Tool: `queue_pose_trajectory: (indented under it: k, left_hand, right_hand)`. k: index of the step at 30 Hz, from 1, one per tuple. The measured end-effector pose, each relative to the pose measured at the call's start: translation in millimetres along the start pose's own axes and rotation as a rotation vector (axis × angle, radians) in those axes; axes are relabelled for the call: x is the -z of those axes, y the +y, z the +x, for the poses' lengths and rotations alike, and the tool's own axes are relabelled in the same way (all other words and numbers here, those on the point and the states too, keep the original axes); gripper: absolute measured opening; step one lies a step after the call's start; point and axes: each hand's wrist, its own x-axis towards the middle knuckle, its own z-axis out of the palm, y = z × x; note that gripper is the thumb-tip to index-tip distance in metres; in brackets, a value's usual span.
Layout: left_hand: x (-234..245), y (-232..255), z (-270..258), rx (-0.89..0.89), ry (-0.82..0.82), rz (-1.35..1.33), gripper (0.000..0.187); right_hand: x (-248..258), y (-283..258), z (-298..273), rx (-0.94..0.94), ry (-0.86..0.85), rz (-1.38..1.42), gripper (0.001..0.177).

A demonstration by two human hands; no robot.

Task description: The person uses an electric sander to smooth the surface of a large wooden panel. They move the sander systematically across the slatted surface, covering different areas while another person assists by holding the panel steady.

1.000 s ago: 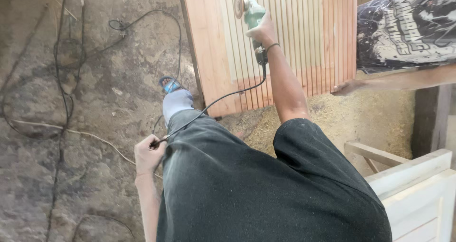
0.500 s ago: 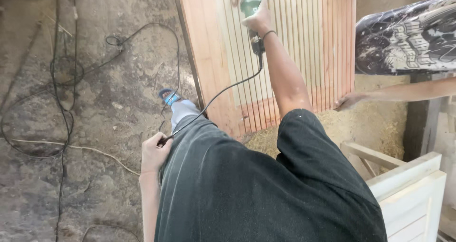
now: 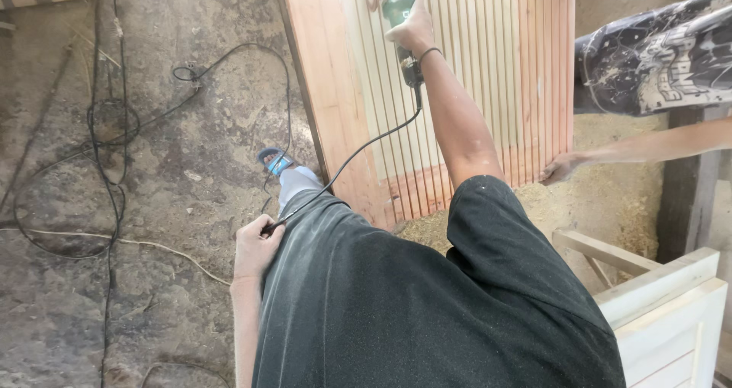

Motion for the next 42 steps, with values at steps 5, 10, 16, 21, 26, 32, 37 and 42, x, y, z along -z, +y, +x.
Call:
queue_pose_trajectory:
  k: [5, 10, 16, 21, 26, 32, 37, 42]
  left_hand:
    - [2, 3, -1, -0.065, 0.014, 0.002, 0.020]
    - [4, -1, -8, 0.000, -0.017, 0.002, 0.020]
    - [10, -16, -8, -0.091, 0.003, -0.013, 0.019]
    - [12, -30, -15, -0.153, 0.006, 0.013, 0.019]
    - [15, -33, -32, -0.203, -0.055, 0.059, 0.018]
    - [16, -34, -49, -0.309, -0.144, 0.053, 0.018]
    - [2, -42, -71, -0.347, -0.184, 0.107, 0.019]
    - [-17, -58, -95, -0.357, -0.254, 0.090, 0.018]
  right_hand:
    - [-4, -2, 1, -0.023, -0.019, -0.007, 0.090]
    - [0, 4, -17, -0.117, -0.077, -0.087, 0.108]
    - [4, 32, -72, -0.091, -0.135, -0.172, 0.108]
    - [5, 63, -136, -0.070, -0.149, -0.206, 0.128]
    - [7, 99, -207, -0.141, -0.206, -0.219, 0.125]
    - [16, 138, -295, -0.122, -0.239, -0.197, 0.108]
    - [17, 165, -360, -0.129, -0.243, -0.261, 0.109]
    - [14, 192, -423, -0.119, -0.196, -0.203, 0.107]
